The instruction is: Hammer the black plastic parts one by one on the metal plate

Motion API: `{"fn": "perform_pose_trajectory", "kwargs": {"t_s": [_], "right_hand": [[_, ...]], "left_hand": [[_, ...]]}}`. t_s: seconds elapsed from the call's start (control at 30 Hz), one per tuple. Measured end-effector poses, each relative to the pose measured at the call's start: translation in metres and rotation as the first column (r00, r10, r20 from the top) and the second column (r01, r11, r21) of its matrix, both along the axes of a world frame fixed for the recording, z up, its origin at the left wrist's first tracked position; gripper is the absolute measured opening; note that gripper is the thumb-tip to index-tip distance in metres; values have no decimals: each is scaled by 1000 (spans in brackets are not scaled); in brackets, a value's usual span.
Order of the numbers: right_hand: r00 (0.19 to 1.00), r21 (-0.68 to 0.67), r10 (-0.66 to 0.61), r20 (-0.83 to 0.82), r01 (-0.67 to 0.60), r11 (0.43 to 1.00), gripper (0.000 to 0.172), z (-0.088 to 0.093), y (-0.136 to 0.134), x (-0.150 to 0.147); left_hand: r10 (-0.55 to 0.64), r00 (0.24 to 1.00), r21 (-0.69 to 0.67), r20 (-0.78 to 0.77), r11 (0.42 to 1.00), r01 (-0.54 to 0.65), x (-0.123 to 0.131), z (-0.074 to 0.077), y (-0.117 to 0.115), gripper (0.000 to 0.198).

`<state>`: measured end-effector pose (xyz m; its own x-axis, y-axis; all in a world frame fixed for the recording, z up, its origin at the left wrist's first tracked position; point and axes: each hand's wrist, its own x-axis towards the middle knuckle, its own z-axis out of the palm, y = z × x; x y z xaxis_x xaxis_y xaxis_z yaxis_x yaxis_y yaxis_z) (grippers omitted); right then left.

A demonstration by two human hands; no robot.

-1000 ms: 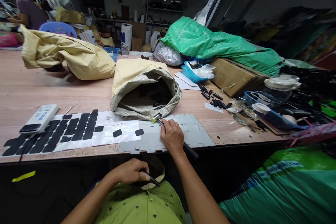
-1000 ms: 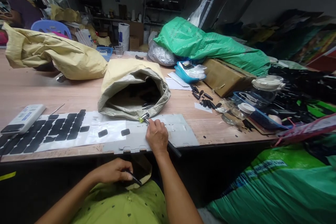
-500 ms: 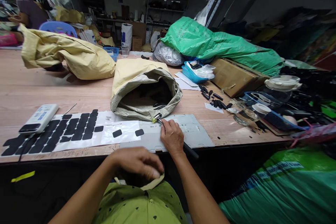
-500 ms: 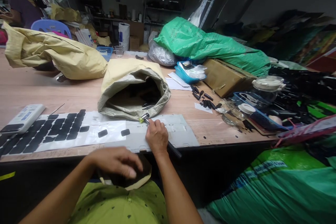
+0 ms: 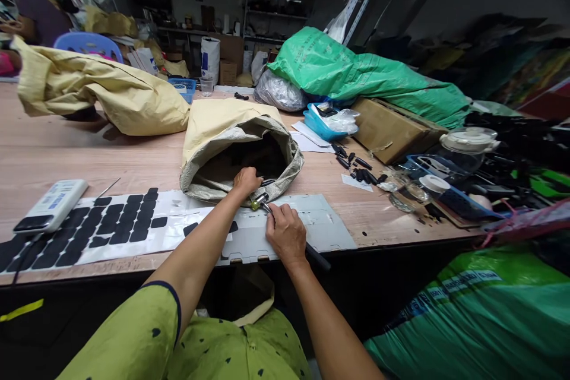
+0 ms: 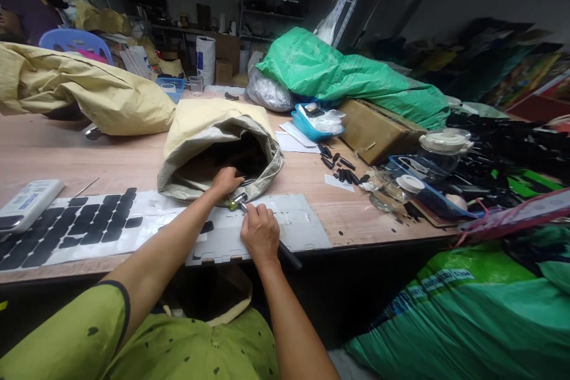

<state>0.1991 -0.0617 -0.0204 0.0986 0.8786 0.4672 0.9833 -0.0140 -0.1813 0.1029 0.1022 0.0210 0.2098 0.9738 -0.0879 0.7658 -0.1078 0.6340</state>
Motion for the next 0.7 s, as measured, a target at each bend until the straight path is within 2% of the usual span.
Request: {"fn": "perform_pose_trajectory", "kwargs": {"t_s": [0.07,0.13,0.2,0.27,0.33,0.43,0.57,0.7], "right_hand": [[1000,-1,-2,-3,2,1000,26,1,0,0],[1000,2,-9,-3,9,1000,25,1,-1,-1],[1000,1,-16,-5,16,1000,24,1,-1,-1],[1000,-2,-20,-10,20,1000,24,0,0,-1],[1000,-2,-27,-15,27,1000,25,0,0,-1],[998,-3,-56,-8,56,998,25,-1,0,-1],[995,-10,-103,2,103,995,18,-2,0,-2],[994,-40,-106,-4,106,994,14,0,1,-1]], "left_hand": [[-6,1000,24,6,1000,5,-7,7,-6,13],[-18,997,90,80,996,11,-21,18,-20,14],[-67,977,173,203,984,32,-41,28,-41,14],[-145,944,226,296,971,79,-64,31,-65,12],[-202,933,235,298,963,134,-85,24,-89,10],[-210,955,236,209,959,159,-104,0,-112,7],[-195,973,290,121,945,153,-108,-26,-119,10],[-199,968,281,150,948,151,-107,-31,-117,12]]}}
